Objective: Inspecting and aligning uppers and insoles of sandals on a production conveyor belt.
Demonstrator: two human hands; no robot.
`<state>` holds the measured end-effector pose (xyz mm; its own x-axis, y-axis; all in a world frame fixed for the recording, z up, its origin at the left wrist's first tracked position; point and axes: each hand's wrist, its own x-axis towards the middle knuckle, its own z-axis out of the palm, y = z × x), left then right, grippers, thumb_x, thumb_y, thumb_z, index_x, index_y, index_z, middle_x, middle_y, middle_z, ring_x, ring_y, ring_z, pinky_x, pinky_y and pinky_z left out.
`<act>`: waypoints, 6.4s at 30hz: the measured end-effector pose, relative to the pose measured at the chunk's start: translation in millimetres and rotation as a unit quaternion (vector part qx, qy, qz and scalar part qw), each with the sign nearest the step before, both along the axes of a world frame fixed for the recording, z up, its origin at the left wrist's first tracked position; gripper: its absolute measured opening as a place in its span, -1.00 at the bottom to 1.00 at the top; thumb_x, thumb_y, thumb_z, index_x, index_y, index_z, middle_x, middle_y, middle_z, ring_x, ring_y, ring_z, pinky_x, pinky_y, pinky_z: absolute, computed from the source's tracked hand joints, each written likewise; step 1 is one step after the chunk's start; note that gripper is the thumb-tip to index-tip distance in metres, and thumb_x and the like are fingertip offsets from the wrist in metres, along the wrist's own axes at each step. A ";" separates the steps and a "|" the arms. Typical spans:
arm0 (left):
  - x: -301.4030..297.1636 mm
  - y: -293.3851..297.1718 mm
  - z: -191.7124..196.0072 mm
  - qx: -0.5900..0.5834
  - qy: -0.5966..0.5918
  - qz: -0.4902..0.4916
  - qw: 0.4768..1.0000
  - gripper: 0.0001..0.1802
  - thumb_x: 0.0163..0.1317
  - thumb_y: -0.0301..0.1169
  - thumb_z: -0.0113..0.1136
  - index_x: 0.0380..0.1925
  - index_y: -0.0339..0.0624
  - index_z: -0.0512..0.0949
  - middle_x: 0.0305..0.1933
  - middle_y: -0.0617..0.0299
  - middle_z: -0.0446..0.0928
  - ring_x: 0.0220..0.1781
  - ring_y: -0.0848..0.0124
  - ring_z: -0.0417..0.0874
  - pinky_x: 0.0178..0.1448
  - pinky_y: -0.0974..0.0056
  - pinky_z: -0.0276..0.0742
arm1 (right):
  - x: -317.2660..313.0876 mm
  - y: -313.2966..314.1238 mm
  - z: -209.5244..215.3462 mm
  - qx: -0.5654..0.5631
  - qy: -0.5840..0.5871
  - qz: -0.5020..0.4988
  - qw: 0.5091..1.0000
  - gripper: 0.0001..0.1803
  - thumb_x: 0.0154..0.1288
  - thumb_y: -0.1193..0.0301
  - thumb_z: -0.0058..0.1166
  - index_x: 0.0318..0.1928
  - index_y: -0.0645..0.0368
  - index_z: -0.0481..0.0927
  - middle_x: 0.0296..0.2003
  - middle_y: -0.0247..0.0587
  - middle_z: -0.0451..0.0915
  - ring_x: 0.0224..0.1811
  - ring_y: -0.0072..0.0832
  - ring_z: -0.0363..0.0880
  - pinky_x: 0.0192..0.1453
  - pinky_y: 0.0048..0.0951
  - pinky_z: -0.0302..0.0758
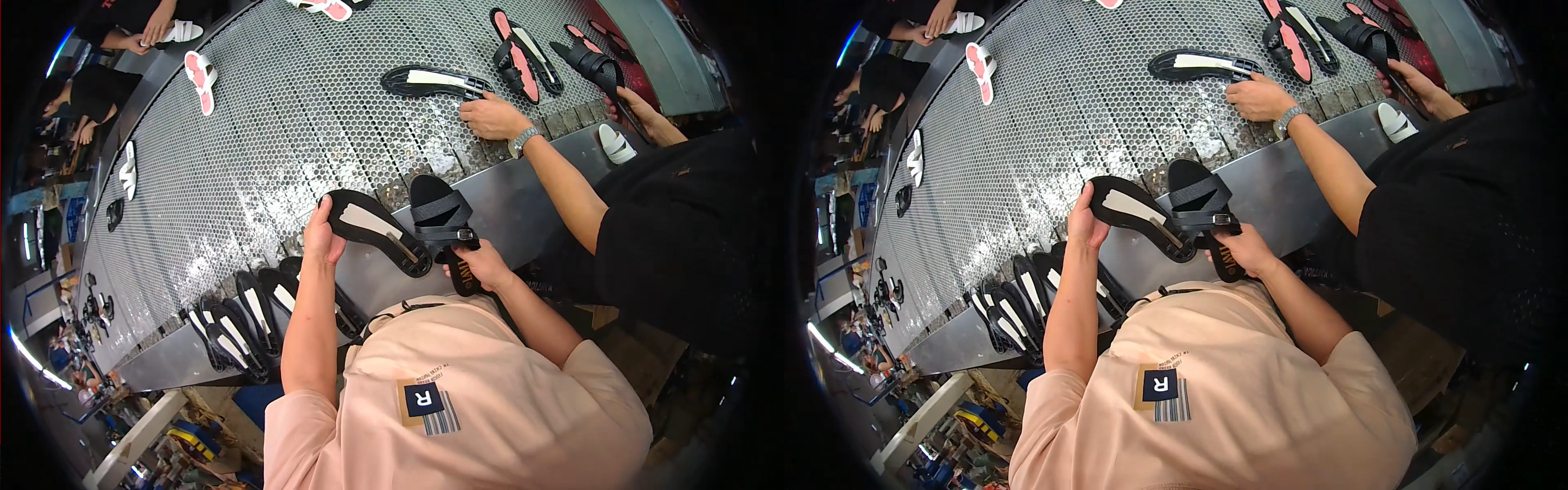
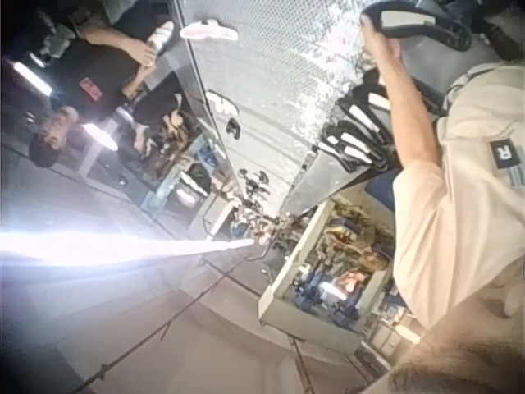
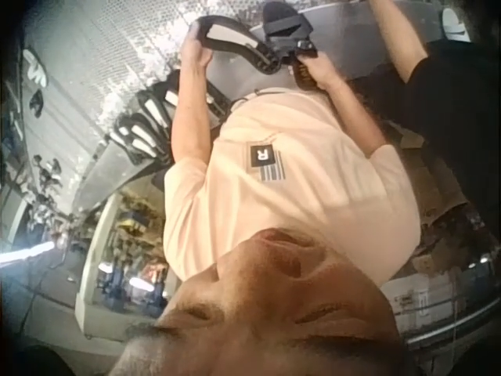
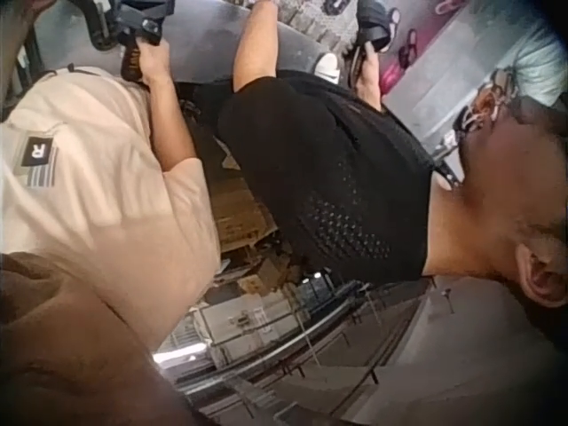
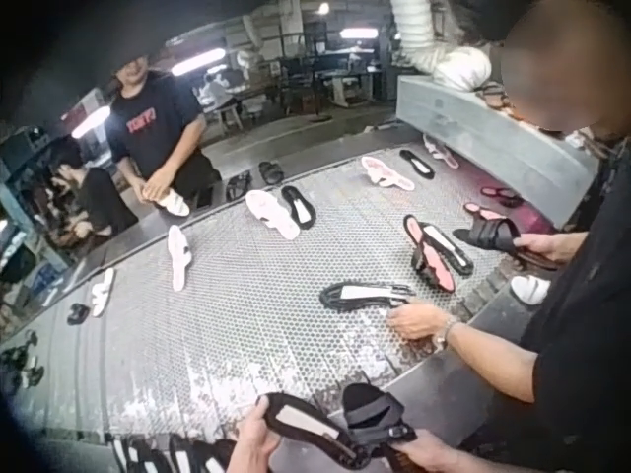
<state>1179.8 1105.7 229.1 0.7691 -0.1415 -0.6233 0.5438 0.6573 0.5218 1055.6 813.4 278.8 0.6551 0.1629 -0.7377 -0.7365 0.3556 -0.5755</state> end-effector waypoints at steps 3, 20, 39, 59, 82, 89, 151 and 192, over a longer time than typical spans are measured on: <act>0.4 -6.5 13.5 -0.075 -0.029 -0.017 0.997 -0.69 0.36 -0.27 0.00 0.02 -0.18 0.35 0.01 0.02 0.51 0.02 0.19 0.55 0.14 0.08 0.47 | 9.3 9.4 2.1 -0.014 -0.003 0.025 1.000 -0.76 0.36 0.38 0.02 -0.21 0.37 0.51 -0.39 -0.10 0.61 -0.41 -0.41 0.64 -0.31 -0.43 0.62; -1.5 -39.4 57.2 -0.010 -0.119 -0.123 0.985 -0.14 -0.03 -0.34 0.45 0.25 -0.15 0.19 0.08 0.11 0.49 0.11 0.27 0.51 0.22 0.15 0.42 | 42.3 44.2 -0.9 -0.046 -0.102 0.186 0.976 -0.89 0.25 0.46 0.09 -0.29 0.25 0.60 -0.45 -0.30 0.62 -0.43 -0.58 0.56 -0.30 -0.49 0.50; -2.6 -65.7 56.9 0.004 -0.090 -0.112 0.990 -0.50 0.23 -0.44 0.18 0.16 -0.15 0.28 0.05 0.09 0.51 0.03 0.31 0.56 0.12 0.20 0.50 | 45.6 21.7 -15.1 -0.026 -0.107 0.179 0.978 -0.88 0.21 0.49 0.11 -0.26 0.26 0.61 -0.41 -0.30 0.64 -0.38 -0.59 0.55 -0.25 -0.48 0.50; -10.1 -87.1 64.8 0.061 -0.080 -0.088 0.991 -0.58 0.24 -0.52 0.13 0.11 -0.21 0.32 -0.10 0.18 0.54 -0.11 0.42 0.58 0.01 0.28 0.54 | 53.8 1.2 -8.6 -0.062 -0.118 0.222 0.966 -0.86 0.18 0.44 0.13 -0.30 0.25 0.63 -0.44 -0.27 0.65 -0.40 -0.59 0.55 -0.26 -0.47 0.49; 15.5 -87.3 109.9 0.404 -0.113 -0.448 0.790 -0.82 0.10 -0.52 0.23 -0.26 -0.29 0.61 -0.47 0.31 0.57 -0.48 0.61 0.52 -0.40 0.45 0.46 | 62.3 -26.1 -1.1 -0.159 -0.210 0.372 0.890 -0.78 0.13 0.32 0.19 -0.30 0.22 0.61 -0.44 -0.05 0.60 -0.41 -0.45 0.52 -0.17 -0.39 0.46; 27.3 -102.2 107.7 0.377 -0.135 -0.411 0.819 -0.69 0.09 -0.49 0.26 -0.12 -0.34 0.56 -0.25 0.21 0.62 -0.29 0.50 0.59 -0.19 0.40 0.52 | 78.7 -46.5 10.4 -0.140 -0.181 0.368 0.901 -0.78 0.14 0.34 0.18 -0.28 0.25 0.62 -0.47 -0.19 0.62 -0.44 -0.54 0.49 -0.24 -0.47 0.45; -0.7 -284.6 59.2 0.514 -0.583 -0.537 0.328 -0.29 -0.22 -0.18 0.46 -0.03 -0.18 0.41 -0.20 0.15 0.48 -0.09 0.21 0.52 -0.02 0.16 0.42 | 74.1 -174.0 8.9 -0.332 -0.100 0.312 0.885 -0.61 0.09 0.15 0.20 -0.41 0.29 0.56 -0.54 -0.13 0.61 -0.55 -0.45 0.64 -0.42 -0.43 0.53; -43.0 -339.9 122.9 0.485 -0.457 -0.438 0.603 -0.28 -0.19 -0.27 0.47 0.07 -0.17 0.48 -0.03 0.07 0.49 -0.06 0.09 0.55 0.00 0.15 0.49 | 56.3 -267.5 78.2 -0.278 -0.307 0.402 0.817 -0.17 -0.04 0.33 0.30 0.28 0.11 0.21 -0.26 0.15 0.59 -0.19 0.01 0.58 -0.07 -0.18 0.49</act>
